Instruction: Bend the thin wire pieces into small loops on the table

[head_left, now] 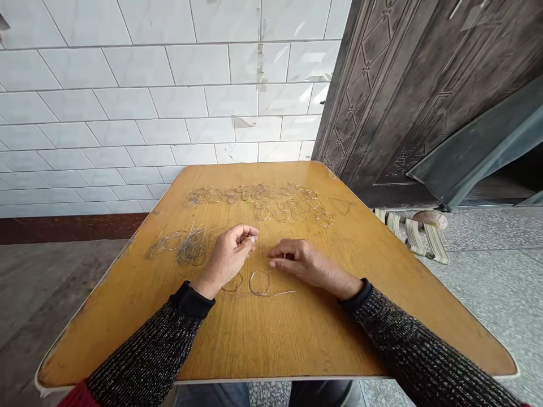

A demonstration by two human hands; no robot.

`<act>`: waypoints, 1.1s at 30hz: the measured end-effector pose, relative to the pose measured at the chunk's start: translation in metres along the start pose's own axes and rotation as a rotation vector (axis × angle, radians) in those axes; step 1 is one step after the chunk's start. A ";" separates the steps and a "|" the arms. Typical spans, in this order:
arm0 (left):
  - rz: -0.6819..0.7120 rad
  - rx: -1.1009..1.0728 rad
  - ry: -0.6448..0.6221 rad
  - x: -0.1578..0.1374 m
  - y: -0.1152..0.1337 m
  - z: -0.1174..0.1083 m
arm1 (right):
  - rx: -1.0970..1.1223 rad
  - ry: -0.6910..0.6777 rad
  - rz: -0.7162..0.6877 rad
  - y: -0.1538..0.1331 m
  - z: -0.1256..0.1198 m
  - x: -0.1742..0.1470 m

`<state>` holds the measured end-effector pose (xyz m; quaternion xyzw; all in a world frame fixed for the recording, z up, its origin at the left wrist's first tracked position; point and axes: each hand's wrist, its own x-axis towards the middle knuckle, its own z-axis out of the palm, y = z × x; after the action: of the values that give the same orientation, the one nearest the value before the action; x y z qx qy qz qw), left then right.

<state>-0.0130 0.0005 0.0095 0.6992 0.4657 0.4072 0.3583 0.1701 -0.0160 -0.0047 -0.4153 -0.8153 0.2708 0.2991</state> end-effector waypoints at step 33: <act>0.163 0.072 -0.042 0.000 -0.007 0.002 | 0.398 0.154 0.295 -0.005 0.005 0.010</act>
<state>-0.0142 0.0021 0.0025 0.7556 0.4141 0.4031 0.3084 0.1593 -0.0108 -0.0016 -0.4821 -0.6515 0.4342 0.3932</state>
